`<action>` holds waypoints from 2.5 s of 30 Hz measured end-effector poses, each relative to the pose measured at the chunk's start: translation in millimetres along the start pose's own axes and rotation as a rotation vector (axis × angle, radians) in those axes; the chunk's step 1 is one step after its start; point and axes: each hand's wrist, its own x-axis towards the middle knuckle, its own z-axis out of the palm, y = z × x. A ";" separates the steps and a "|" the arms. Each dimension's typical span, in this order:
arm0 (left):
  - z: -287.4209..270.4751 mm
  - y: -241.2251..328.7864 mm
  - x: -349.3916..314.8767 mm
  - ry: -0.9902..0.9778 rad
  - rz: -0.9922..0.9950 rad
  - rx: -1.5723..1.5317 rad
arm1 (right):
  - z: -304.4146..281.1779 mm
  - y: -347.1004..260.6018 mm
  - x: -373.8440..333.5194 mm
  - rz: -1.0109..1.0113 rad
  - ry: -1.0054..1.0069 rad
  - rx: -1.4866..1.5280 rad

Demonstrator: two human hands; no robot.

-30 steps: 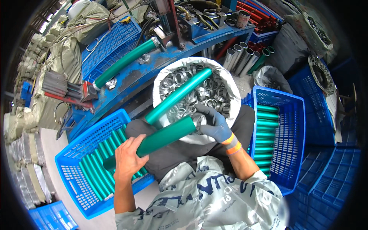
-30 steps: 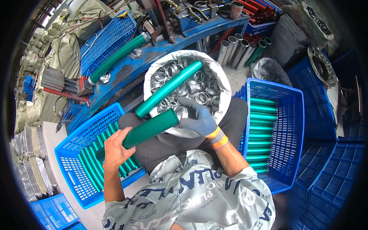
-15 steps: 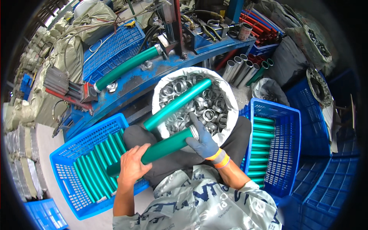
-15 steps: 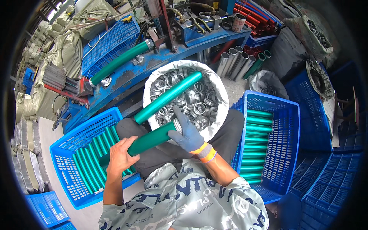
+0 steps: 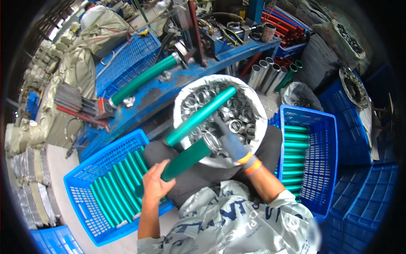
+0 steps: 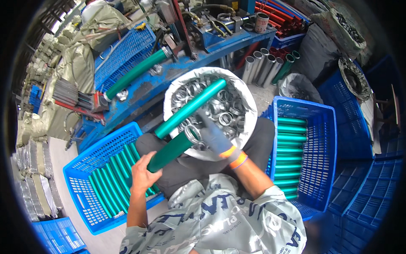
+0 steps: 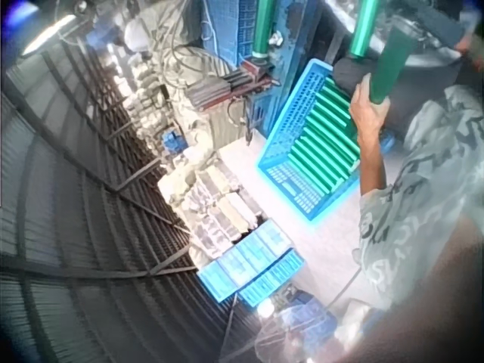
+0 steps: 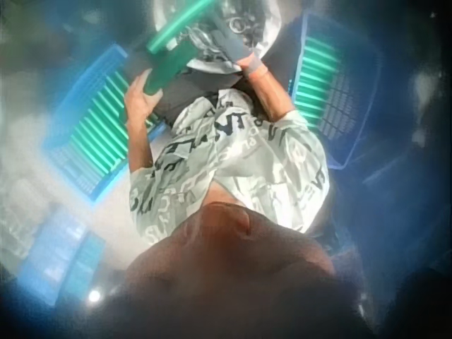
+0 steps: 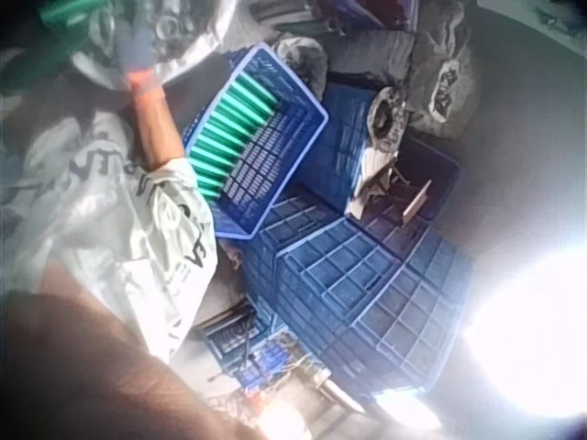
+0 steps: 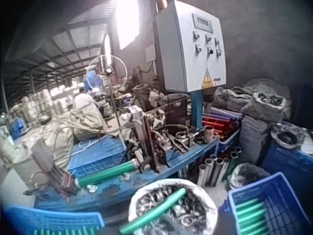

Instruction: The recorder is assembling metal rings onto green cylindrical tubes and organizing them into blue plastic crates in an industrial setting.

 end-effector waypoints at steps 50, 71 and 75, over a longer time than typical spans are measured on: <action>42.5 33.0 6.8 0.561 -0.351 -1.778 | -6.9 -11.1 -21.3 0.028 0.066 1.093; 45.8 3.7 6.5 0.619 -0.260 -1.696 | 26.4 -34.2 -6.8 0.126 0.138 0.719; 45.3 2.3 16.6 0.606 -0.311 -1.799 | 26.4 -28.3 -0.8 -0.055 0.050 0.852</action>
